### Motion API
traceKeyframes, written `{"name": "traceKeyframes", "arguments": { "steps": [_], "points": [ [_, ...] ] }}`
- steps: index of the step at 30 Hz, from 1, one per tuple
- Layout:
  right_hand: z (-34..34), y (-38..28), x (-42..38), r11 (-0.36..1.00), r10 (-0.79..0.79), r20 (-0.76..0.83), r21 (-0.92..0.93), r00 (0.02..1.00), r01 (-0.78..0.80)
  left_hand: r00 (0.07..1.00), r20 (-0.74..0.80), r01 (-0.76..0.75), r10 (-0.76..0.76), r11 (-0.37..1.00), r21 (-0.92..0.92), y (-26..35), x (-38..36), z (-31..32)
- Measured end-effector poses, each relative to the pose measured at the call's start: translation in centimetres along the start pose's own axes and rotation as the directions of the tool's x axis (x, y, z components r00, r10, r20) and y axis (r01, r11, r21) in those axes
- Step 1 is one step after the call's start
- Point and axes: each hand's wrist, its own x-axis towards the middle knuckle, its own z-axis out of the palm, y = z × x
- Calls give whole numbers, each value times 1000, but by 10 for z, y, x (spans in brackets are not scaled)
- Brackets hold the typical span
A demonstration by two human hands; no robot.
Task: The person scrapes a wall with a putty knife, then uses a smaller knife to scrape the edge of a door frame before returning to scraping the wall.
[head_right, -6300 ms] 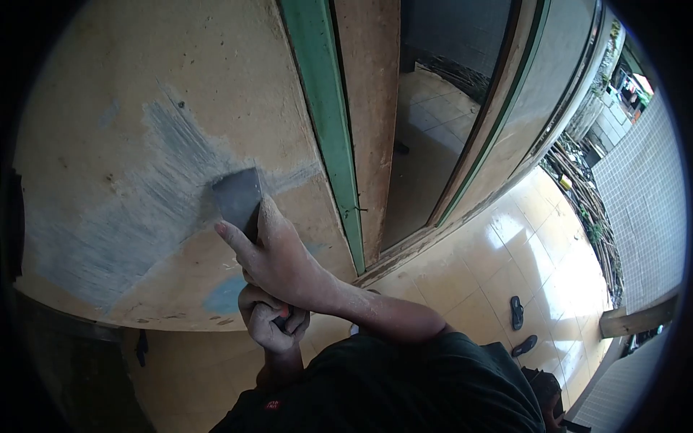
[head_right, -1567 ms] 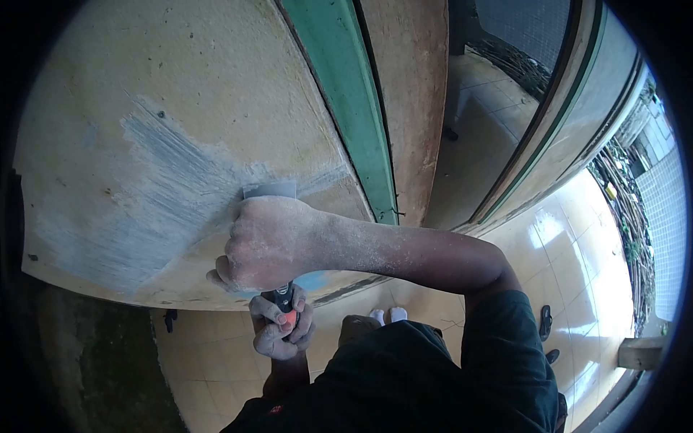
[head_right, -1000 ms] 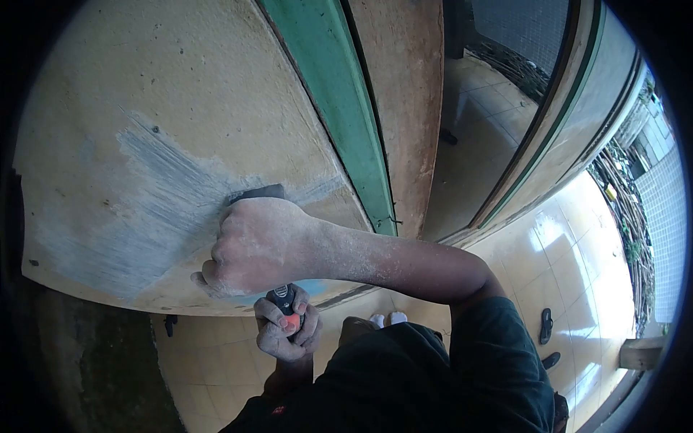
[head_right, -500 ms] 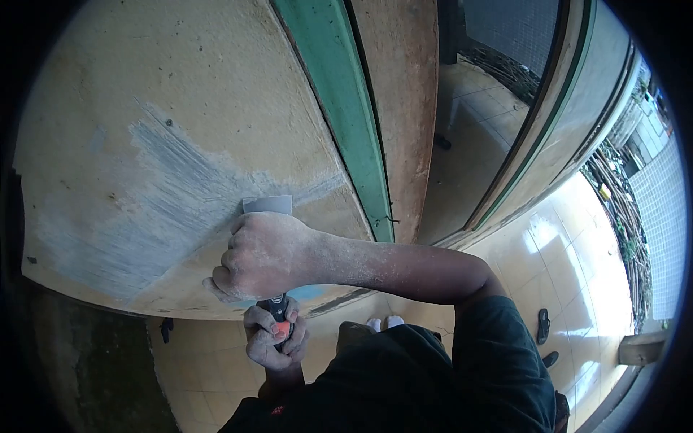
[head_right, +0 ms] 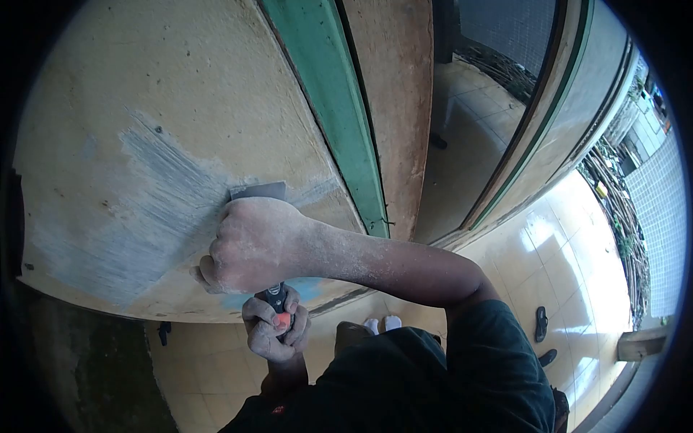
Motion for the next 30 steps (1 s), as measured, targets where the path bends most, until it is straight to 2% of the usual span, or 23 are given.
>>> {"name": "traceKeyframes", "arguments": {
  "steps": [2,3,5,6,8,9,11,12,13,14,15,17,18,22,24,25,28,30],
  "points": [
    [3,-5,-1,999,31,-99,-13,995,-32,1000,-12,-27,27,1000,-10,-4,-5,-2],
    [5,-9,-4,999,29,-96,-10,995,-30,999,-16,-30,30,999,-12,-4,-10,0],
    [8,-15,-7,998,23,-163,63,986,-13,999,24,-46,44,993,107,-2,-16,6],
    [7,-11,-5,998,19,-172,55,985,-10,997,28,-74,71,992,103,-3,-11,11],
    [5,-2,-3,1000,8,-65,5,998,-8,997,32,-72,69,994,86,-5,0,6],
    [6,-2,-2,1000,16,-71,11,997,-15,998,29,-63,61,996,61,-7,2,1],
    [7,-5,-2,999,33,-160,-30,987,-38,998,-7,-66,66,996,63,-11,-4,-5],
    [9,-10,-4,999,36,-157,-29,987,-41,997,27,-75,73,992,98,-11,-7,-6],
    [11,-18,-6,1000,24,-185,5,982,-24,994,64,-91,83,987,136,-11,-11,-6],
    [12,-20,-6,999,10,-218,33,976,-3,997,15,-78,76,985,155,-10,-20,-2],
    [12,-15,-4,1000,6,-228,21,974,-1,997,29,-80,76,984,161,-9,-15,-2],
    [14,-8,-3,999,-6,-184,41,983,14,998,-14,-58,60,989,134,-7,-13,-4],
    [8,-4,2,1000,-10,-175,-8,985,9,998,2,-67,67,988,137,-5,-5,-4],
    [8,-9,0,999,28,-177,-10,984,-31,997,6,-72,71,993,93,-7,-2,-6],
    [15,-17,-4,995,61,-240,90,969,-40,999,6,-53,53,996,78,-6,-17,-5],
    [16,-13,-5,997,46,-242,78,969,-28,1000,12,-23,22,997,74,-6,-20,-7],
    [9,-5,1,999,38,-94,7,995,-38,1000,3,-8,8,1000,-22,-3,-8,-5],
    [13,-2,3,999,47,-137,-8,989,-49,998,64,9,-7,999,-34,2,3,-12]
  ]
}}
